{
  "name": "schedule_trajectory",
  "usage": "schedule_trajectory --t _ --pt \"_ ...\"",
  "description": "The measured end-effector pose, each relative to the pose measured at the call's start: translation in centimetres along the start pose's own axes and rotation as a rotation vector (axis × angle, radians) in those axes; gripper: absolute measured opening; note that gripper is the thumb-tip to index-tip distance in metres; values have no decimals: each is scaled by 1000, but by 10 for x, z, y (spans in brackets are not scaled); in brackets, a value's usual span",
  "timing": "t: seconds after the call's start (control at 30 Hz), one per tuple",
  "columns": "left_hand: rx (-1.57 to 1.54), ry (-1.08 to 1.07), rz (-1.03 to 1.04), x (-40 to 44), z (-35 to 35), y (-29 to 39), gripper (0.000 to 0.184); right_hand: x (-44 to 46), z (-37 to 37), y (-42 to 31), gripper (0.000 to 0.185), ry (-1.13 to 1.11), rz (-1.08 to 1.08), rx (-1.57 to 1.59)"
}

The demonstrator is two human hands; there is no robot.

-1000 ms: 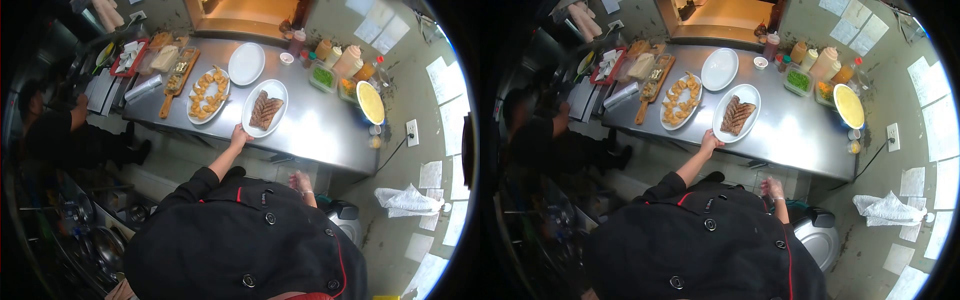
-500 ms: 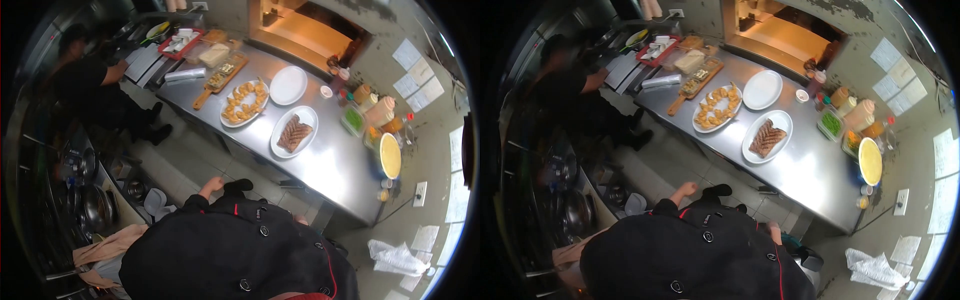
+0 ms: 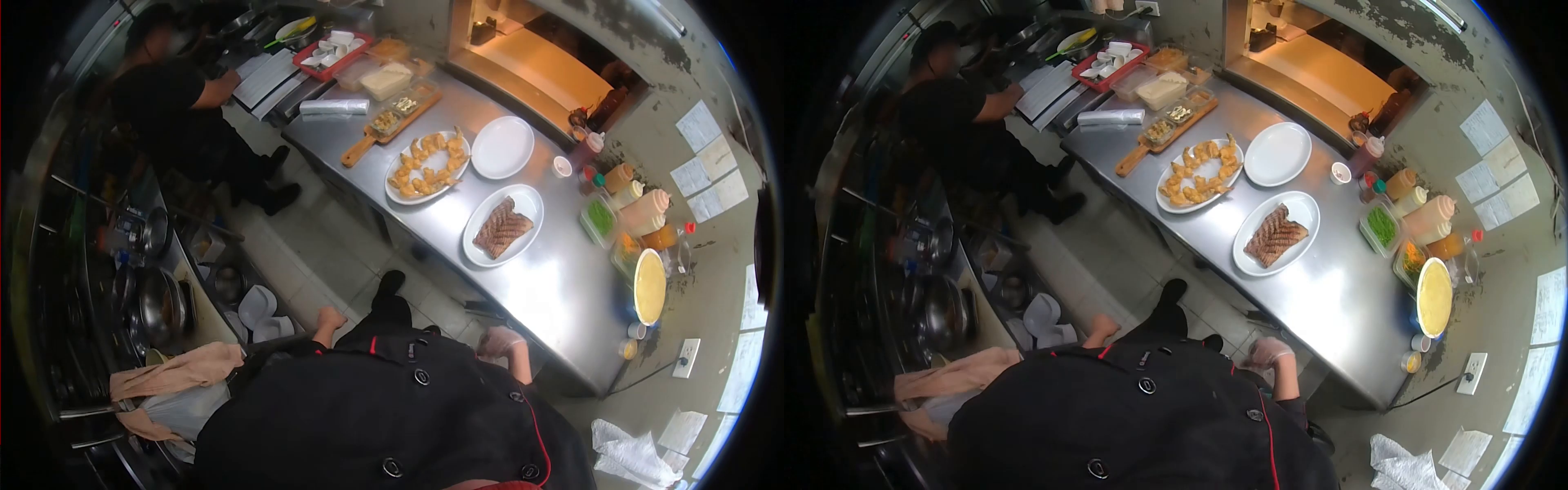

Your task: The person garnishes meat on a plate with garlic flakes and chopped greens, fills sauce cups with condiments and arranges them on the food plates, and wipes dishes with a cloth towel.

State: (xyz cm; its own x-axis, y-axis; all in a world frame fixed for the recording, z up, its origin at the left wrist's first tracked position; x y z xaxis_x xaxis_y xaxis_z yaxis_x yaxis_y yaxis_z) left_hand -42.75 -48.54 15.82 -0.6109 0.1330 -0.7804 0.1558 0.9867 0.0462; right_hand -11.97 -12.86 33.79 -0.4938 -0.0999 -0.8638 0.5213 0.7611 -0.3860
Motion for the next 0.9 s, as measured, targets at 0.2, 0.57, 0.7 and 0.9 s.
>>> schedule_trajectory --t 0.2,0.57,0.7,0.9 --pt "-318 76 108 31 -40 36 38 -59 -183 -71 29 558 -287 231" --pt "-409 119 162 195 -40 -12 37 89 -579 -146 21 1106 -216 -225" --pt "-746 106 -81 152 -66 -50 31 215 -721 -111 29 1078 31 -75" --pt "-1257 5 -330 125 -39 -116 16 304 -789 -77 35 1002 424 245"
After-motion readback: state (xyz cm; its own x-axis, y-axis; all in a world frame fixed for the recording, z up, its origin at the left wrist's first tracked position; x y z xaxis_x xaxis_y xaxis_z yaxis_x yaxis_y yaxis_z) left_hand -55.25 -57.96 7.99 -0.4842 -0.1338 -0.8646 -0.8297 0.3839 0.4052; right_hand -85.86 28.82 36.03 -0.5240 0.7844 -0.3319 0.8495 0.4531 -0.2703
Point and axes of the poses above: each hand's wrist, its own x-axis towards the middle knuckle, its own z-axis out of the palm, y = z × x, the point moved 6 cm from there along x, towards the middle knuckle, and after that the axes turned 11 degrees about -y, right-handed, at the moved point
